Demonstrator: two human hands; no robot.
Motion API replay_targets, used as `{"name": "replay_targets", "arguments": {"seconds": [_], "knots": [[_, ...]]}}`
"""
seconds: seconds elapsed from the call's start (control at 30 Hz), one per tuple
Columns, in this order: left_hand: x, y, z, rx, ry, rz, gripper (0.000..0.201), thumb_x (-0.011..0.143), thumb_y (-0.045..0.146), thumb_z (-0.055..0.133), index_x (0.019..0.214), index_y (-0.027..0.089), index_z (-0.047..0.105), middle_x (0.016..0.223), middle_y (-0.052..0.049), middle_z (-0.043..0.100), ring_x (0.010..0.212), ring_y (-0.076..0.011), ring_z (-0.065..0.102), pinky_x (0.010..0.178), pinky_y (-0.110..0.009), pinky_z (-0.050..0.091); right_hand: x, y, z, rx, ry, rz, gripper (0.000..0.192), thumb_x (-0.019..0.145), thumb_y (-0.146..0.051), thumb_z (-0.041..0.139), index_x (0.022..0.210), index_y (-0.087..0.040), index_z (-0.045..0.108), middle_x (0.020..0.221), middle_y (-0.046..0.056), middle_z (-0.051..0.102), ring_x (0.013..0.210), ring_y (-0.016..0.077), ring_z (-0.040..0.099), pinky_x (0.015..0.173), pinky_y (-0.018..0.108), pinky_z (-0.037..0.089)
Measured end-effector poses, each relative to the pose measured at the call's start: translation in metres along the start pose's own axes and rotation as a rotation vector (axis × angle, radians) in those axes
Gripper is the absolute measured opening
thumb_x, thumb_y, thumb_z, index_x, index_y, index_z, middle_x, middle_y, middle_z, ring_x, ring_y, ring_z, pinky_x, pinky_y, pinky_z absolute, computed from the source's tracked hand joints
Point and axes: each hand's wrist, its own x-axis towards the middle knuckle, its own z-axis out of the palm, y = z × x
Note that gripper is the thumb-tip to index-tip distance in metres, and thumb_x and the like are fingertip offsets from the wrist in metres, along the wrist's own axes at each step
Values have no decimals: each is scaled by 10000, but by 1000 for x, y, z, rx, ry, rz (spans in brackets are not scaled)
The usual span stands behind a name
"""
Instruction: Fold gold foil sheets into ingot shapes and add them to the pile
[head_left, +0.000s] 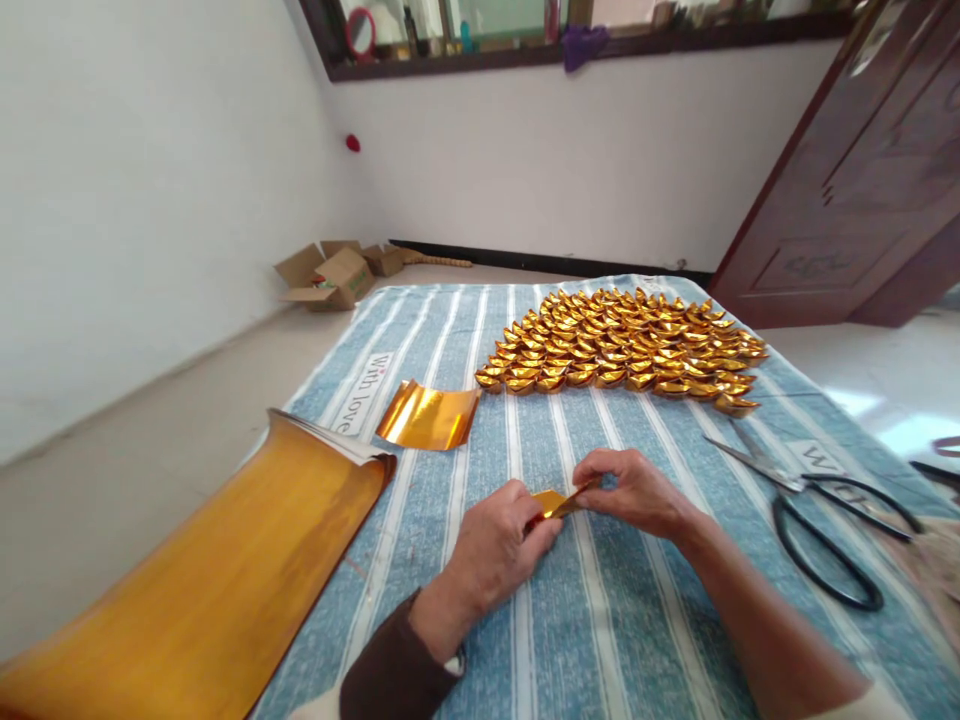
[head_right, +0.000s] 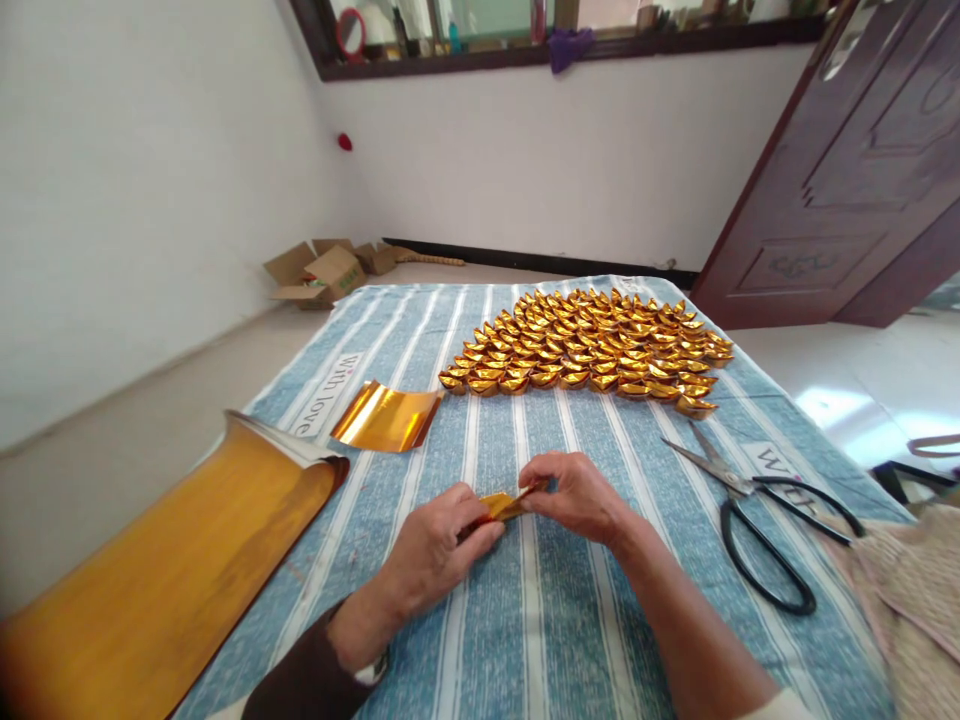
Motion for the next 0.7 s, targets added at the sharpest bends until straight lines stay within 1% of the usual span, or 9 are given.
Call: {"name": "replay_targets", "arguments": {"seconds": [0.07, 0.13, 0.27, 0.47, 0.6, 0.7], "knots": [[2, 0, 0, -25, -1, -26, 225, 921, 280, 563, 745, 185, 665, 728, 3, 571, 686, -135, 584, 616, -235, 428, 0, -1, 2, -46, 15, -12, 38, 725, -163, 680, 742, -194, 694, 753, -4, 672, 745, 150, 606, 726, 276, 441], [4, -1, 2, -20, 18, -50, 263, 942, 274, 529, 741, 183, 672, 712, 1, 574, 670, -134, 583, 612, -237, 426, 0, -2, 2, -79, 17, -4, 41, 727, -157, 678, 731, -194, 697, 737, -2, 670, 727, 149, 605, 708, 276, 439], [5, -1, 9, -2, 57, -89, 218, 944, 253, 527, 808, 182, 683, 721, -3, 602, 676, -143, 603, 620, -244, 439, 1, -3, 2, -165, 26, -6, 76, 734, -137, 661, 729, -198, 705, 723, 5, 669, 740, 162, 597, 702, 288, 433], [5, 1, 18, 74, 121, -80, 149, 929, 221, 545, 836, 171, 651, 751, -14, 630, 688, -158, 620, 624, -257, 461, 2, 1, 4, -357, 43, -145, 77, 783, -173, 656, 712, -192, 680, 723, 20, 640, 795, 187, 556, 741, 323, 422], [5, 1, 22, 157, 149, -45, 174, 938, 196, 510, 809, 169, 624, 725, -12, 621, 652, -156, 605, 587, -257, 451, 1, 5, 7, -428, 75, -194, 85, 787, -160, 645, 707, -183, 662, 839, 44, 632, 858, 196, 547, 773, 338, 431], [4, 1, 24, 209, 169, -33, 203, 945, 193, 488, 777, 174, 602, 709, -11, 611, 633, -155, 592, 569, -259, 441, -1, 9, 10, -461, 98, -213, 68, 780, -162, 649, 716, -178, 666, 937, 74, 630, 927, 221, 549, 811, 363, 443]]}}
